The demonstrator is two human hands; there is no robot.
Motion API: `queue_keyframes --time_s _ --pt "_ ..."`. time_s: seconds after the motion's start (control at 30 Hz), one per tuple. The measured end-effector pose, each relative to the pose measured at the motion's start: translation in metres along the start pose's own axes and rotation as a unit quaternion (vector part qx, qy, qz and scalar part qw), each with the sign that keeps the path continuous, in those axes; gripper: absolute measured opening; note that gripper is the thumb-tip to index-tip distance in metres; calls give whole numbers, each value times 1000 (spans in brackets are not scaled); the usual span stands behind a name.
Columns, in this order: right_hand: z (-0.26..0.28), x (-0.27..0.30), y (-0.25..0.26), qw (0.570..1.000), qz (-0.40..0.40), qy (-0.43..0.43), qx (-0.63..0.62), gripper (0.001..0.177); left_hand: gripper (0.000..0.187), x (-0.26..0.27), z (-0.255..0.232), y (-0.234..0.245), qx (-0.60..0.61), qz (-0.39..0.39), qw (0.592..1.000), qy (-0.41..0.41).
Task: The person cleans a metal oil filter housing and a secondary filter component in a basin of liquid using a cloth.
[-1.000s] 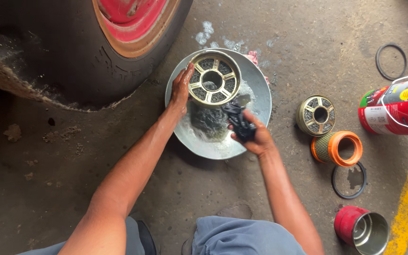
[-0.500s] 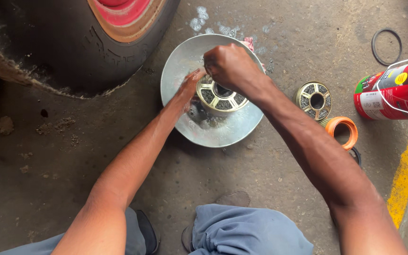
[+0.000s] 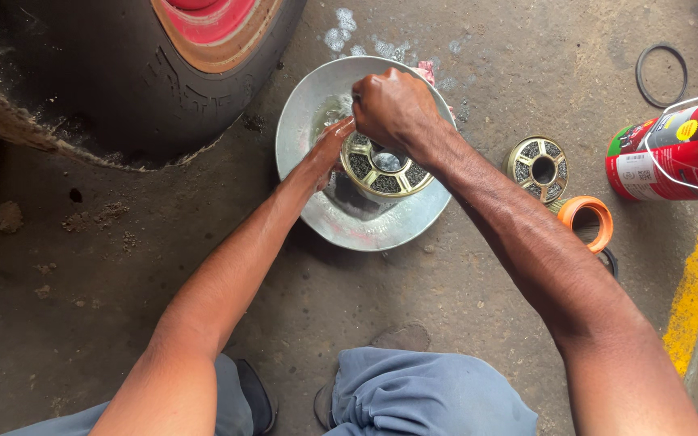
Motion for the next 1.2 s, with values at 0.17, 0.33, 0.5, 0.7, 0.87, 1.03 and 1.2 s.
queue_keyframes --time_s 0.17,0.33,0.5,0.7,0.87,1.03,1.2 --pt "-51 14 -20 975 -205 -33 -75 18 75 10 -12 4 -7 -23 1000 9" --pt "-141 41 -97 899 -286 -229 -240 16 69 4 -17 21 -8 -52 999 0" --pt "-129 57 -206 916 -211 -187 -284 52 53 -8 -31 29 -83 -69 984 -144" --pt "-26 91 -231 953 -266 -65 -127 60 44 -10 -43 31 -108 -89 956 -259" --pt "-78 67 -215 925 -141 -118 -332 48 44 -8 -47 28 -58 -99 966 -233" --pt "-99 58 -178 804 -4 -351 -479 44 45 -1 -54 21 -28 -102 966 -235" --pt "-28 71 -200 961 -218 -132 -111 59 48 0 -58 16 11 -97 967 -236"
Point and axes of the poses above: each hand's wrist, its own x-axis away from the middle knuckle, its own y-axis out of the back of the hand, z = x × y, the point moved 1 cm from there along -x, towards the middle knuckle, and after that the axes turned 3 degrees about x, right-handed, at the moved point
